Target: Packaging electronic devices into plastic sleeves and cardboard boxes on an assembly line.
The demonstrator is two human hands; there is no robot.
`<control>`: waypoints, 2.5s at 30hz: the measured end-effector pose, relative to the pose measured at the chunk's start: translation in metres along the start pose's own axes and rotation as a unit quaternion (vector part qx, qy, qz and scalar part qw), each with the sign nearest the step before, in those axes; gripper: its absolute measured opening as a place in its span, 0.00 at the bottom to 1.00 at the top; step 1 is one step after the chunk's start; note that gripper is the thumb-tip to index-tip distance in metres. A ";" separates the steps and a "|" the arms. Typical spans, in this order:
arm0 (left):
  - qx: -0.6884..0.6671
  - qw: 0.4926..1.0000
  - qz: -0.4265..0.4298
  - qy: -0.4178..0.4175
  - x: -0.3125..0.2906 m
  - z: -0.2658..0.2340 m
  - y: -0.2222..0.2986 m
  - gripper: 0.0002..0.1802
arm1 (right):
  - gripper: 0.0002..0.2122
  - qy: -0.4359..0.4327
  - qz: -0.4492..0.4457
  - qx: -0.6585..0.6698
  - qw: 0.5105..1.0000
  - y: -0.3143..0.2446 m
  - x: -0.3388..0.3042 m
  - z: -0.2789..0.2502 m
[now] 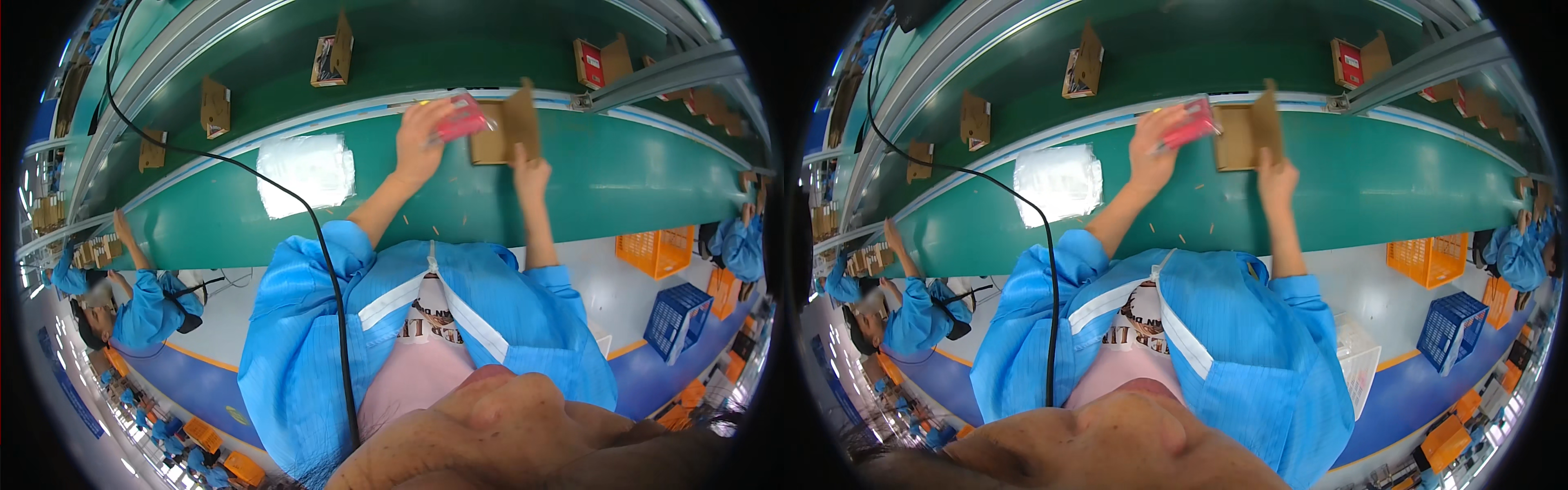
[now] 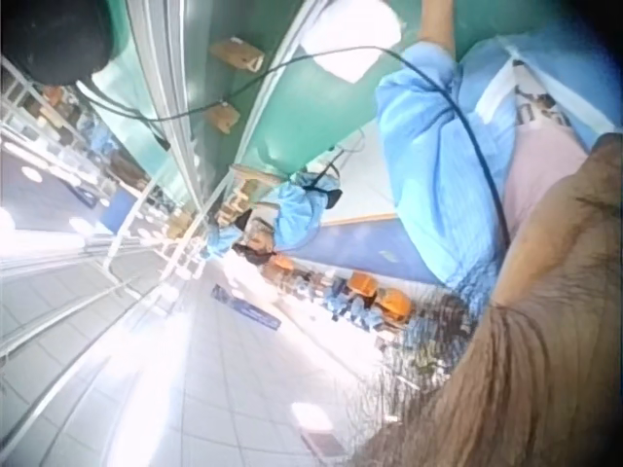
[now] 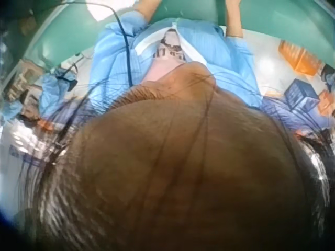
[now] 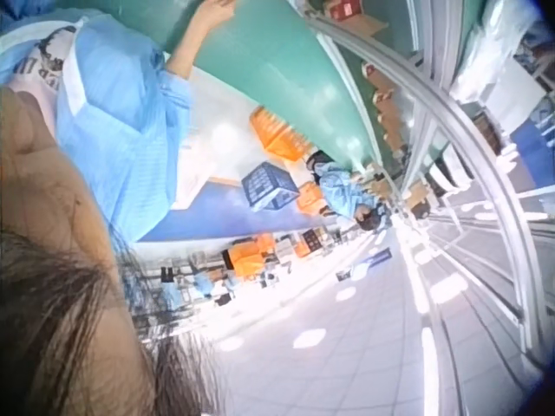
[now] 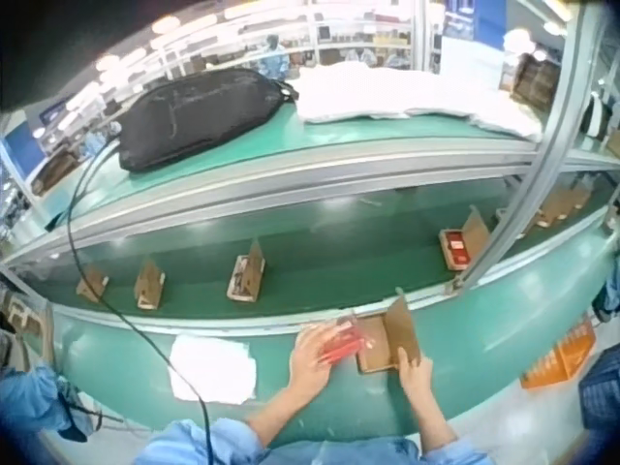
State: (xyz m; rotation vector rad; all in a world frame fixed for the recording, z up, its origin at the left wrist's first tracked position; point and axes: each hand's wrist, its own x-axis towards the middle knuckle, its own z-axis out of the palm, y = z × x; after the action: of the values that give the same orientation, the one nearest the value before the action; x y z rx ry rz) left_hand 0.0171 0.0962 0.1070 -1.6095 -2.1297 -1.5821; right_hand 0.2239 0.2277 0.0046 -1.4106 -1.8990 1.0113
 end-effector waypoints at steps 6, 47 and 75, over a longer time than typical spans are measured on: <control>0.008 0.991 -0.092 -0.100 -0.050 0.026 -0.022 0.19 | 0.07 -0.035 -0.074 0.088 0.993 -0.053 -0.056 0.055; 0.330 0.918 -0.130 -0.176 -0.061 0.014 -0.077 0.29 | 0.24 0.234 -0.096 -0.113 0.961 0.014 0.220 0.010; 0.314 0.939 -0.081 -0.112 -0.073 0.015 -0.082 0.26 | 0.24 0.043 -0.414 -0.347 0.841 -0.060 -0.023 -0.010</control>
State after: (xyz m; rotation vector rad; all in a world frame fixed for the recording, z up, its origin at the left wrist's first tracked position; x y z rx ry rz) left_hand -0.0016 0.0617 0.0034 -1.4580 -2.5658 -0.6252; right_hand 0.2069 0.1984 0.0597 -0.7194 -2.5512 -0.1831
